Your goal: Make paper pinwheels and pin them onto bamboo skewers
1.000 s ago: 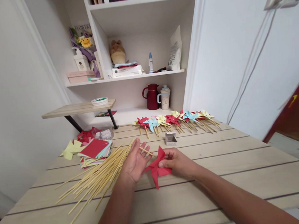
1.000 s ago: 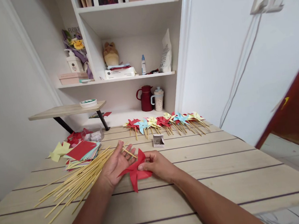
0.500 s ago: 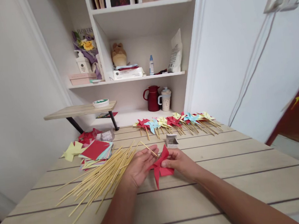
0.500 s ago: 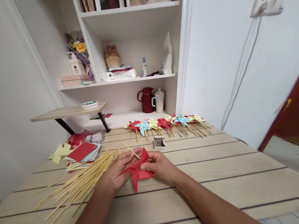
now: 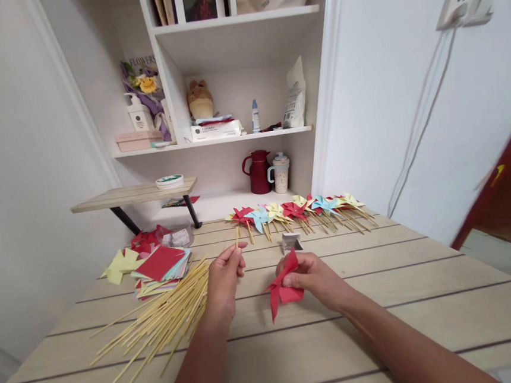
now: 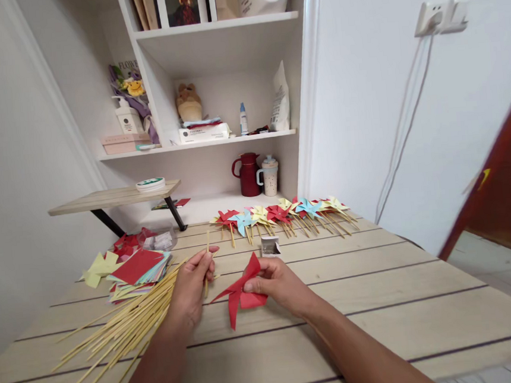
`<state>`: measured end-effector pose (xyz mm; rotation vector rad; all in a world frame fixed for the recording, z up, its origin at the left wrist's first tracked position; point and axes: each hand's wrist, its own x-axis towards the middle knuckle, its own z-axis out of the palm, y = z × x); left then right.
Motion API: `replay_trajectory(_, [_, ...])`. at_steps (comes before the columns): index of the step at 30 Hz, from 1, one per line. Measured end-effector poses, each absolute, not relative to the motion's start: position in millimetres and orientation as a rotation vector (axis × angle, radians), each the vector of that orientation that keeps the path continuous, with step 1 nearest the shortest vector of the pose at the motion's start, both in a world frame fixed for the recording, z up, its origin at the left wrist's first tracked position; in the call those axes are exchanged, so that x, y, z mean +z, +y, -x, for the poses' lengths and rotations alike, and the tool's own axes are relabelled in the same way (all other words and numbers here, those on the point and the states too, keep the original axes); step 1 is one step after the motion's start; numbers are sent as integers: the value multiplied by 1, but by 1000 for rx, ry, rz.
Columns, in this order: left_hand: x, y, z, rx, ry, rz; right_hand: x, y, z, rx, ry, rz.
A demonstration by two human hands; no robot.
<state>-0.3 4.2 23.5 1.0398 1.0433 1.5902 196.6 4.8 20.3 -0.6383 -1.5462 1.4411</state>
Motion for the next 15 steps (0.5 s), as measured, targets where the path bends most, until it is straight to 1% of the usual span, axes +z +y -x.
replay_trajectory(2, [28, 1, -1, 1559, 1205, -1143, 25, 4, -202, 1308, -1599, 615])
replay_trajectory(5, [33, -5, -6, 1491, 1283, -1226, 31, 0, -208, 1104, -1713, 564])
replay_trajectory(15, [36, -11, -16, 1354, 1093, -1342, 44, -8, -211, 596, -1768, 415])
